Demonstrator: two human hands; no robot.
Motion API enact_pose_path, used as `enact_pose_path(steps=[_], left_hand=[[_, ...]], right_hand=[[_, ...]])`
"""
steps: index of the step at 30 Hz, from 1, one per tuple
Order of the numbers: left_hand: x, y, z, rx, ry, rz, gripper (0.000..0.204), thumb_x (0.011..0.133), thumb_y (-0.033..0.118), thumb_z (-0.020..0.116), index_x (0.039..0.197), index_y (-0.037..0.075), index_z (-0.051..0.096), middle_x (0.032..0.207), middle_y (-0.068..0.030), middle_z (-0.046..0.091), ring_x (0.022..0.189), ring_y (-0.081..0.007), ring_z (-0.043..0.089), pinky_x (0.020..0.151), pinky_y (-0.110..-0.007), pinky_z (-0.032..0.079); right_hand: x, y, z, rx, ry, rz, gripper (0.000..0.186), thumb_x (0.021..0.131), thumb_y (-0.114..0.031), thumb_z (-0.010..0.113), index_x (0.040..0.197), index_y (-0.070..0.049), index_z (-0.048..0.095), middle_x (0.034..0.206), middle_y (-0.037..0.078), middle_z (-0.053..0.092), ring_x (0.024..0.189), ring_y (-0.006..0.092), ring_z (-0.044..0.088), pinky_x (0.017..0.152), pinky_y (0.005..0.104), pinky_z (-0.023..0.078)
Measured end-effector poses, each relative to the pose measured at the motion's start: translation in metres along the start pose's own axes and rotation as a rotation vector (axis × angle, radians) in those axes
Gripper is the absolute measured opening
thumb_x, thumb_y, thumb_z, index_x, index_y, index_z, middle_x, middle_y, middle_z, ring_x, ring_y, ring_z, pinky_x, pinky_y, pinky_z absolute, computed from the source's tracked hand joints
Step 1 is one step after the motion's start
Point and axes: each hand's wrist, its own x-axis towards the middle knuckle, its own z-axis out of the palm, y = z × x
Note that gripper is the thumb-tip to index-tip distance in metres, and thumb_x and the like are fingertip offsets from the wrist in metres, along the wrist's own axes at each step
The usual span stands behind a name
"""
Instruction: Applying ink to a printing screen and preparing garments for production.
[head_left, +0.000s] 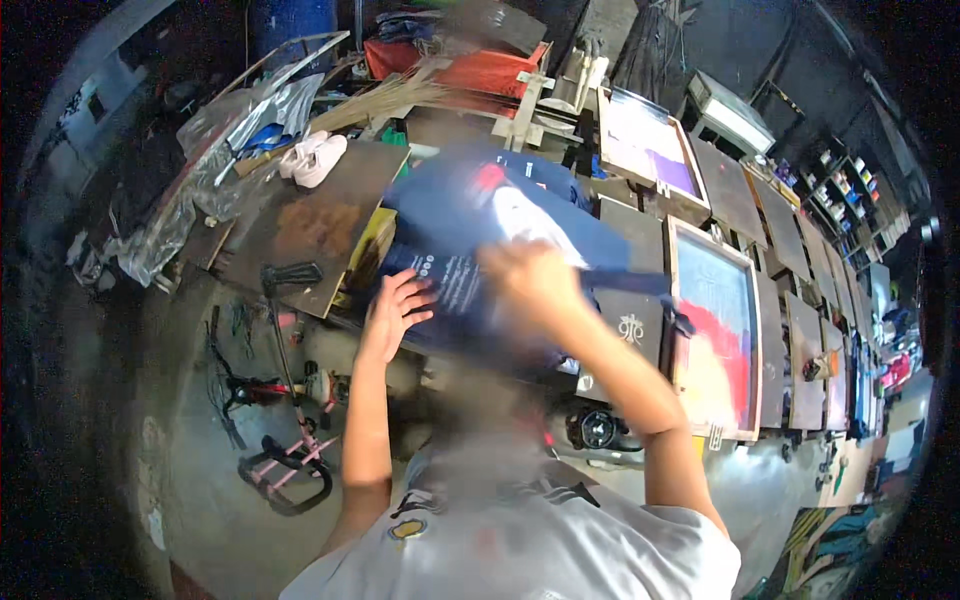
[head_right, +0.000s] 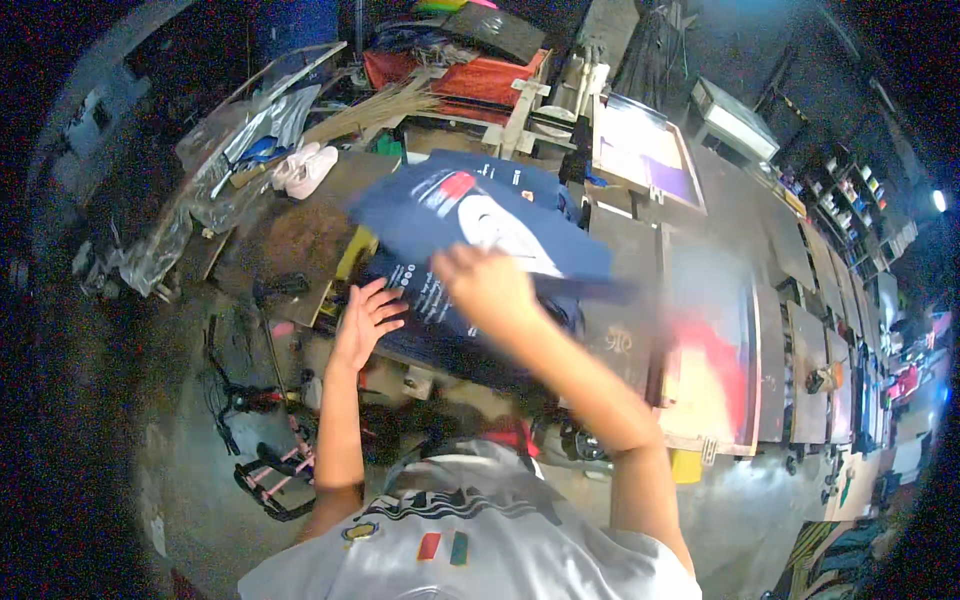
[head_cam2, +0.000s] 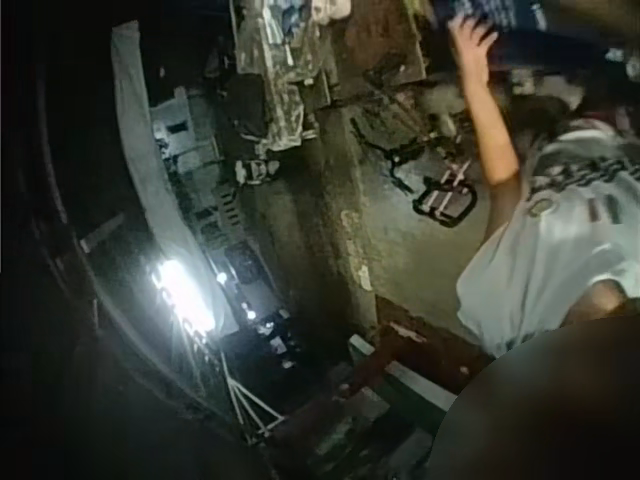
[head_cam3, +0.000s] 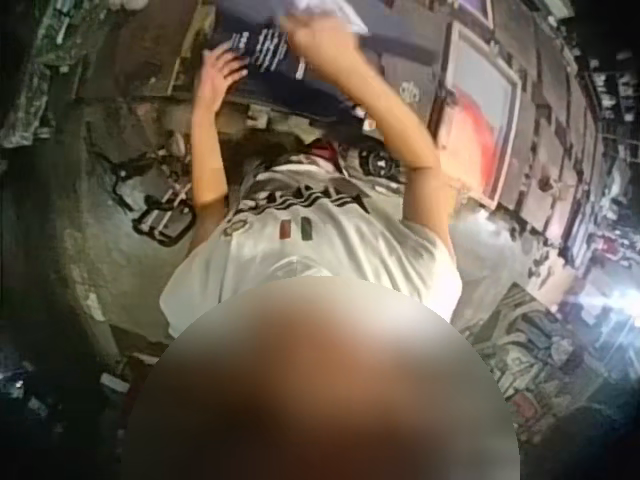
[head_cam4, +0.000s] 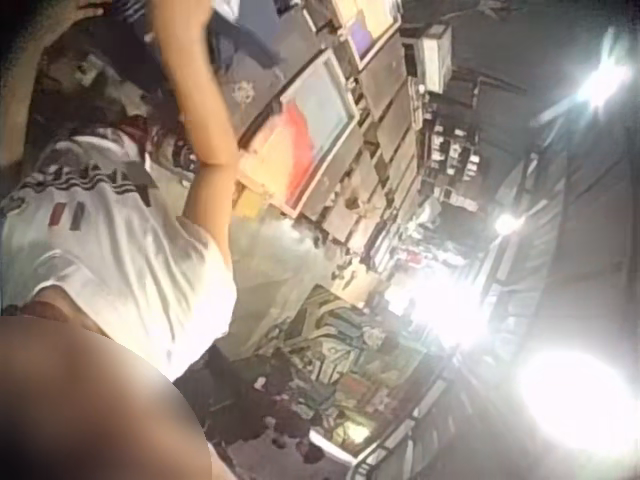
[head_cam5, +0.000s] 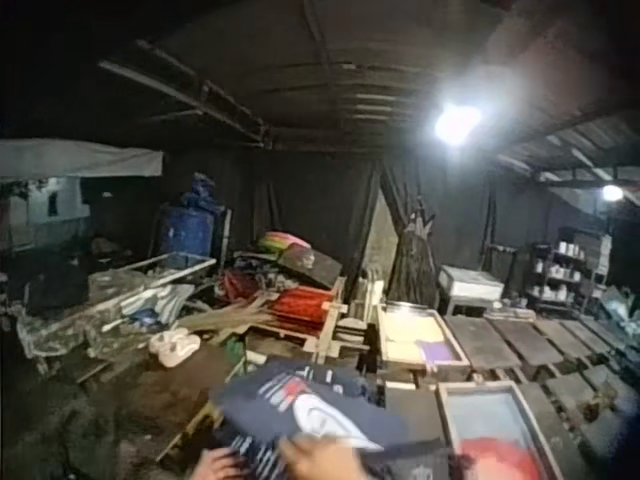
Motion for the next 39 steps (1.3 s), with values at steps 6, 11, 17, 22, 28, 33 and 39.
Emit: enact_pose_path(steps=[6,11,17,22,28,33,39], left_hand=[[0.028,-0.036,-0.069,0.208,0.286,-0.099,0.073,0.100,0.064,0.034,0.148,0.009,0.038,0.140,-0.0110,0.053,0.126,-0.0258,0.054,0.099,-0.049,0.048],[0.040,-0.010,-0.049,0.001,0.262,-0.147,0.073,0.099,0.063,0.040,0.145,0.006,0.043,0.140,-0.0100,0.053,0.127,-0.0238,0.053,0.101,-0.049,0.045],[0.039,-0.018,-0.051,0.566,0.328,0.114,0.052,0.087,0.002,0.070,0.136,0.001,0.051,0.130,-0.0116,0.059,0.118,-0.0201,0.057,0.098,-0.033,0.045],[0.055,-0.019,-0.073,0.739,0.322,0.202,0.050,0.082,-0.008,0.066,0.130,-0.002,0.054,0.122,-0.0116,0.063,0.112,-0.0189,0.060,0.097,-0.031,0.046],[0.060,-0.012,-0.058,1.471,0.495,0.117,0.057,0.077,-0.001,0.072,0.130,0.007,0.055,0.121,-0.0170,0.063,0.113,-0.0381,0.057,0.099,-0.044,0.045],[0.083,-0.033,0.007,1.590,0.177,0.423,0.052,0.076,0.013,0.076,0.123,0.004,0.057,0.123,-0.0158,0.059,0.119,-0.0373,0.050,0.103,-0.047,0.040],[0.096,-0.109,0.062,1.783,-0.241,0.015,0.078,0.093,0.055,0.055,0.151,0.006,0.035,0.157,-0.0260,0.026,0.147,-0.0457,0.017,0.118,-0.057,0.016]], right_hand=[[-0.050,-0.067,0.145,0.191,-0.293,0.097,0.022,0.081,-0.016,0.059,0.100,-0.011,0.067,0.095,0.005,0.063,0.090,0.0227,0.064,0.072,0.0383,0.053],[-0.073,-0.066,0.158,0.246,-0.337,0.248,0.027,0.077,-0.015,0.064,0.103,-0.011,0.067,0.100,0.005,0.062,0.096,0.0242,0.062,0.074,0.0381,0.051],[-0.102,-0.031,0.137,0.263,-0.315,0.366,0.027,0.076,-0.016,0.070,0.102,-0.009,0.067,0.101,0.008,0.061,0.100,0.0273,0.057,0.086,0.0422,0.046],[-0.133,-0.017,0.142,0.243,-0.302,0.489,0.017,0.077,-0.013,0.068,0.093,-0.007,0.069,0.093,0.009,0.062,0.093,0.0285,0.062,0.079,0.0424,0.050],[-0.116,-0.028,0.122,0.324,-0.387,0.479,0.008,0.077,-0.009,0.061,0.083,-0.005,0.065,0.088,0.011,0.060,0.090,0.0290,0.064,0.072,0.0404,0.055],[-0.110,-0.014,0.105,0.463,-0.509,0.476,0.012,0.081,-0.015,0.066,0.085,-0.004,0.066,0.088,0.013,0.061,0.089,0.0306,0.065,0.071,0.0421,0.056],[-0.129,0.032,0.107,0.746,-0.192,0.512,0.023,0.084,-0.024,0.070,0.090,-0.002,0.067,0.091,0.018,0.064,0.096,0.0360,0.063,0.079,0.0439,0.053]])
